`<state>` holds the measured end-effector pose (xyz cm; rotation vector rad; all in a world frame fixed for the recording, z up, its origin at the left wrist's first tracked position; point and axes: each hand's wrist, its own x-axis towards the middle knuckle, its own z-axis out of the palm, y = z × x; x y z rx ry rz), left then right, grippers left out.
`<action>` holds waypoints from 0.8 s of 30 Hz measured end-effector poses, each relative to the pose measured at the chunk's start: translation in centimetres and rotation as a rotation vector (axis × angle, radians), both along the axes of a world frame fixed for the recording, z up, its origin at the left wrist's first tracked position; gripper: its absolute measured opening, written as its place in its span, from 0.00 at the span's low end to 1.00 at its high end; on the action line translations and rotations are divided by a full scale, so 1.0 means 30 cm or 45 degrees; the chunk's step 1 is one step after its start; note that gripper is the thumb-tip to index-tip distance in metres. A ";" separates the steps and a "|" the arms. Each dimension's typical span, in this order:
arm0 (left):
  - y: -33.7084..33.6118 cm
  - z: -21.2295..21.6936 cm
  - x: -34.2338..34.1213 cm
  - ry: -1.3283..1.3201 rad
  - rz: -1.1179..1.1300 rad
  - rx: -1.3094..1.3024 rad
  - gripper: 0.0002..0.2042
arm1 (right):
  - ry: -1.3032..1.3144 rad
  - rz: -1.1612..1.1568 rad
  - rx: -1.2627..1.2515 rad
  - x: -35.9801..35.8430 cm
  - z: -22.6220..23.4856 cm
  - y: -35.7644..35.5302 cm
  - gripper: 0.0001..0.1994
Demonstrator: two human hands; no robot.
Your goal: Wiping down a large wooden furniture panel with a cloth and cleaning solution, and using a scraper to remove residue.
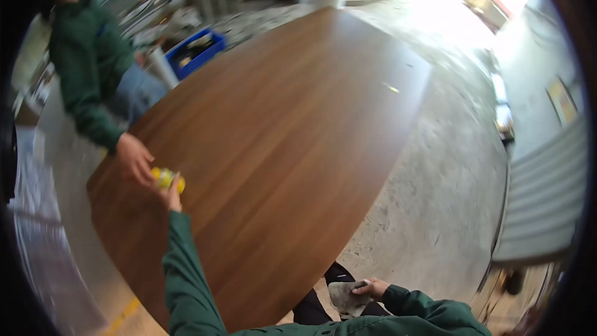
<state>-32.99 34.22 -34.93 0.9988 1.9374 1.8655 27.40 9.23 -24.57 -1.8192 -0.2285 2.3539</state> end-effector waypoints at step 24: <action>-0.210 0.749 1.378 1.367 -1.978 -0.334 0.32 | 0.220 -1.372 0.827 0.006 0.221 0.211 0.14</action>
